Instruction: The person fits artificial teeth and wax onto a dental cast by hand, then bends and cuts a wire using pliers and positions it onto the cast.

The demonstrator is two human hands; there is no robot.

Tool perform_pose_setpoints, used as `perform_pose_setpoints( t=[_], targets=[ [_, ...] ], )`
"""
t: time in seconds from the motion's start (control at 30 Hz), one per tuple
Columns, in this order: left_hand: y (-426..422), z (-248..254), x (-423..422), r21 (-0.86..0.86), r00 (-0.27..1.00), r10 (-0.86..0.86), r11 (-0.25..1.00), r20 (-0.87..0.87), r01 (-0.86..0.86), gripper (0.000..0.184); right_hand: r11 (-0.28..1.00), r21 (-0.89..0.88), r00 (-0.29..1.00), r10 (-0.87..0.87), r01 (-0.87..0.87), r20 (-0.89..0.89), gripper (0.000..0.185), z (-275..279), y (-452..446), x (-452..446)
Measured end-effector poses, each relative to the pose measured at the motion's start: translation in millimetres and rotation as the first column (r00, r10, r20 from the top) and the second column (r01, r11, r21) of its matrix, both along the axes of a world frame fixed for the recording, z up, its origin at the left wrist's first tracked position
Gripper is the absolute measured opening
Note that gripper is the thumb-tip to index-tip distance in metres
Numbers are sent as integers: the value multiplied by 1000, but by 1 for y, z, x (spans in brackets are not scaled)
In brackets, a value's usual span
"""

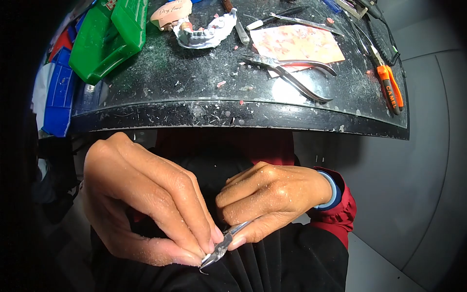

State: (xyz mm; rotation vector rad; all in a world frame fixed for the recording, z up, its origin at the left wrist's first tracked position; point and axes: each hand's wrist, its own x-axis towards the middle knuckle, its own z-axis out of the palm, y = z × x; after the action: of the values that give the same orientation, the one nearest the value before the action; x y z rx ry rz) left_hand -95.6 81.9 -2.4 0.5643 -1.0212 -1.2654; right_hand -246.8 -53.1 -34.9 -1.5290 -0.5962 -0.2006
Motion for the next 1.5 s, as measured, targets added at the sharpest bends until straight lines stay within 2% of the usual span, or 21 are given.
perform_pose_setpoints(
  t=[0.07, 0.13, 0.17, 0.27, 0.33, 0.37, 0.43, 0.47, 0.53, 0.63, 0.73, 0.77, 0.87, 0.93, 0.97, 1.13, 1.2, 1.27, 1.33, 1.43, 1.5],
  targets=[
    [-7, 15, 13, 38, 987, -98, 995, 128, 94, 11, 1000, 17, 1000, 4, -5, 8, 27, -1, 1, 0],
    [-12, 22, 18, 79, 966, -122, 991, 227, 107, 10, 998, -66, 999, 10, -12, -36, 26, 5, -6, -1],
    [-13, 24, 19, 91, 965, -83, 994, 248, 62, 10, 994, -111, 998, 11, -17, -54, 26, 9, -11, -2],
    [-9, 25, 17, 221, 968, 195, 948, 159, -227, 5, 898, -319, 951, -306, 302, 40, 26, 27, -23, -12],
    [-9, 20, 17, 206, 927, 325, 909, 189, -361, 8, 564, -622, 788, -598, 543, 146, 31, 46, -38, -29],
    [-9, 18, 19, 190, 902, 374, 890, 214, -414, 10, 308, -733, 595, -787, 606, 161, 32, 59, -38, -33],
    [-11, 14, 19, 121, 852, 465, 857, 241, -501, 9, -95, -732, 258, -899, 675, 354, 16, 53, -53, -23],
    [-12, 12, 19, 87, 825, 506, 837, 251, -540, 9, -221, -723, 216, -862, 655, 459, 10, 51, -64, -18],
    [-12, 10, 22, -2, 765, 563, 806, 312, -592, 9, -341, -736, 202, -817, 585, 539, 11, 39, -91, -19],
    [-15, 7, 25, -161, 664, 650, 749, 370, -643, 7, -404, -783, 279, -774, 474, 568, 11, 30, -114, -17],
    [-18, 1, 28, -239, 630, 689, 720, 358, -652, 3, -269, -793, 284, -831, 546, 478, 14, 25, -122, -11],
    [-20, -1, 29, -266, 619, 695, 715, 367, -646, 3, -368, -758, 318, -745, 538, 587, 15, 30, -121, -9],
    [-25, -6, 33, -322, 594, 702, 710, 392, -626, 2, -91, -612, 331, -774, 785, 540, 21, 53, -80, 15],
    [-28, -8, 34, -322, 594, 693, 719, 410, -616, 3, 169, -580, 539, -633, 797, 556, 25, 67, -57, 25],
    [-30, -8, 35, -312, 596, 684, 726, 420, -613, 3, 211, -600, 596, -570, 772, 566, 28, 70, -53, 29],
    [-33, -4, 37, -201, 634, 654, 744, 413, -637, 5, 240, -684, 707, -431, 689, 560, 23, 74, -50, 50],
    [-33, -8, 48, -260, 625, 617, 779, 479, -570, 13, 262, -707, 743, -390, 656, 545, 20, 75, -55, 56],
    [-34, -8, 53, -212, 581, 589, 781, 562, -587, 22, 224, -751, 767, -368, 622, 526, 18, 78, -67, 63],
    [-33, 8, 59, -93, 499, 553, 727, 667, -681, 35, 180, -777, 778, -349, 603, 523, 19, 78, -83, 71],
    [-41, 20, 74, -223, 166, 441, 701, 882, -678, 56, 161, -795, 784, -364, 584, 503, 24, 66, -109, 85],
    [-54, 23, 76, -328, -90, 346, 730, 934, -600, 59, 211, -829, 825, -380, 518, 419, 25, 58, -120, 90]
  ],
)
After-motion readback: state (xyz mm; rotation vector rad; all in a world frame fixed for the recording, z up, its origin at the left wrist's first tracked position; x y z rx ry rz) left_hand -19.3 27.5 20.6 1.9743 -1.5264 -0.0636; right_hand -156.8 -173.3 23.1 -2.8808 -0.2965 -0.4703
